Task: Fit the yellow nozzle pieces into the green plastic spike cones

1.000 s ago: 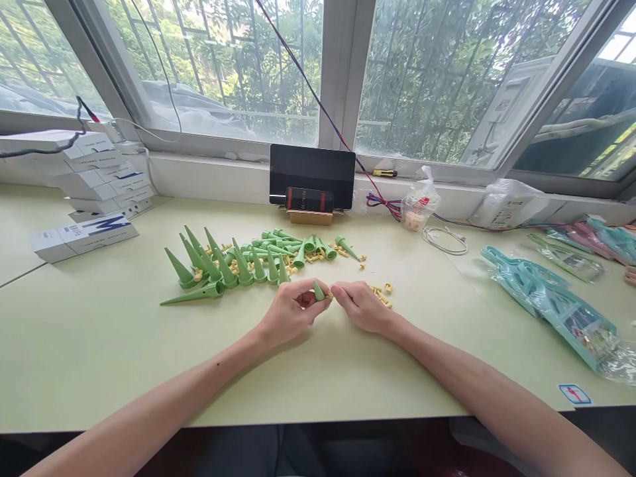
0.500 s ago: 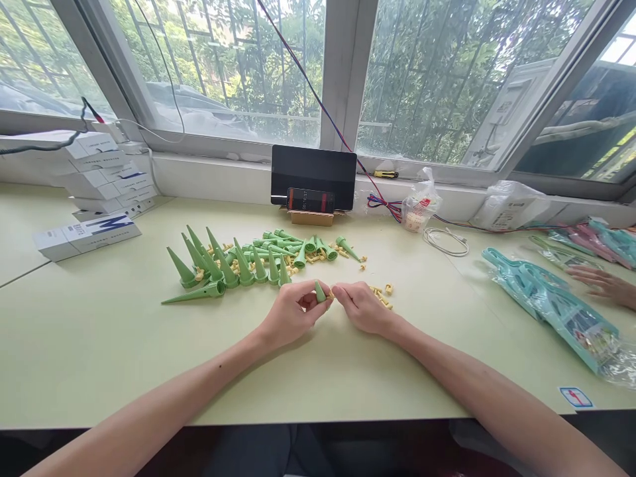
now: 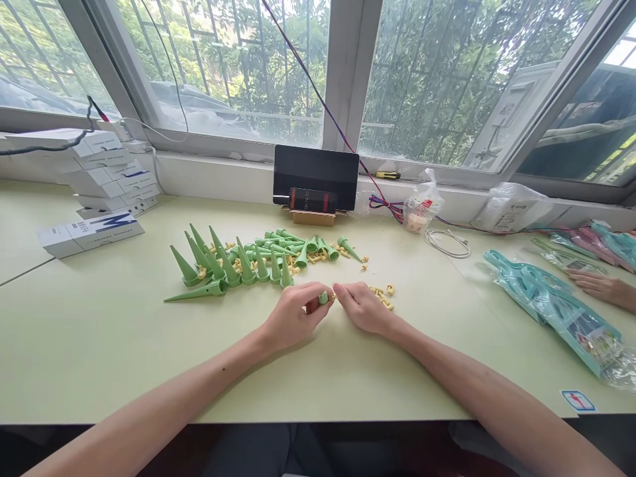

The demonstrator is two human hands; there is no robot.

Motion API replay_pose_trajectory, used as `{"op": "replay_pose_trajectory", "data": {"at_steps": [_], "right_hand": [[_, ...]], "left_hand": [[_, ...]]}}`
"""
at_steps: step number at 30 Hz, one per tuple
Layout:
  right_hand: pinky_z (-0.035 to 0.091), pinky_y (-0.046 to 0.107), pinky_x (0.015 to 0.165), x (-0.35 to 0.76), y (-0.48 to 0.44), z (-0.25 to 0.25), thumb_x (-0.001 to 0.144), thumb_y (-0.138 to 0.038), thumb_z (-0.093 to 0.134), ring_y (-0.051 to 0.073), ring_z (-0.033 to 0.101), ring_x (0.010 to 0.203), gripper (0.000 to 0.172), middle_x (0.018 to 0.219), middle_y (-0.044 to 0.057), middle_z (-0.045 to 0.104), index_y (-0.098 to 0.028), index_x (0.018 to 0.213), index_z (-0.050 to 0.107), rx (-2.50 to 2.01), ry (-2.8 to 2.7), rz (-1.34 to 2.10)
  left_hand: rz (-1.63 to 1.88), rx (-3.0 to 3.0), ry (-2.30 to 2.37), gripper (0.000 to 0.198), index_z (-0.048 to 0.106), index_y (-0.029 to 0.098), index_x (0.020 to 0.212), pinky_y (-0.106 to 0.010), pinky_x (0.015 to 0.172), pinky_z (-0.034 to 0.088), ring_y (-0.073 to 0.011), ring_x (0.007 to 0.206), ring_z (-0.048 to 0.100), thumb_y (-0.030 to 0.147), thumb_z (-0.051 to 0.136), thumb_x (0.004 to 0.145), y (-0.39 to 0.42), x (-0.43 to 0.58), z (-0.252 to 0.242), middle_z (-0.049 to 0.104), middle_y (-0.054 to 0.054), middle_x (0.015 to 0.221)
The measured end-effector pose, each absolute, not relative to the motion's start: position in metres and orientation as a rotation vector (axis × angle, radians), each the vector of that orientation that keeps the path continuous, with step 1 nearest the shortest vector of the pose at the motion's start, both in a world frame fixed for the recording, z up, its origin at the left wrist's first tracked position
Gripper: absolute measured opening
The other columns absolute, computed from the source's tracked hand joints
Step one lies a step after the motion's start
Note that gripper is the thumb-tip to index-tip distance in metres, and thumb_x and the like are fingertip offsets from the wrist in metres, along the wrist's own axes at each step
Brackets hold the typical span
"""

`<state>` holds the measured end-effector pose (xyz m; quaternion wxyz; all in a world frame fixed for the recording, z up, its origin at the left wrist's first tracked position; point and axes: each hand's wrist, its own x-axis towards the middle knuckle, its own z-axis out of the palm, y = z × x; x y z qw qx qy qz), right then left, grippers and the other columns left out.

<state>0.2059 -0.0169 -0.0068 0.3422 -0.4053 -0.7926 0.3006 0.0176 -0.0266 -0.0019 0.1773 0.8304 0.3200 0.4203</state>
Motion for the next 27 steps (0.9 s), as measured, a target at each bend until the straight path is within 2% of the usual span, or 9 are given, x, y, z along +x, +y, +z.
{"op": "replay_pose_trajectory", "data": {"at_steps": [16, 27], "right_hand": [[0.020, 0.027, 0.050, 0.2049, -0.0168, -0.0045, 0.100, -0.050, 0.031, 0.009, 0.024, 0.050, 0.052, 0.052, -0.005, 0.025, -0.020, 0.057, 0.030, -1.087, -1.983, 0.982], [0.018, 0.027, 0.046, 0.2044, -0.0163, -0.0073, 0.097, -0.059, 0.033, 0.008, 0.022, 0.046, 0.055, 0.047, -0.006, 0.025, -0.022, 0.056, 0.027, -1.082, -1.908, 1.088]], "left_hand": [[1.202, 2.412, 0.883, 0.010, 0.066, 0.018, 0.089, -0.018, 0.049, 0.038, -0.0065, 0.052, 0.046, 0.018, 0.055, 0.091, -0.0258, 0.0172, -0.0032, 0.061, 0.000, 0.073], [1.215, 2.433, 0.825, 0.011, 0.065, 0.018, 0.091, -0.018, 0.052, 0.040, -0.0067, 0.053, 0.044, 0.016, 0.054, 0.091, -0.0242, 0.0169, -0.0058, 0.060, 0.001, 0.072]]}}
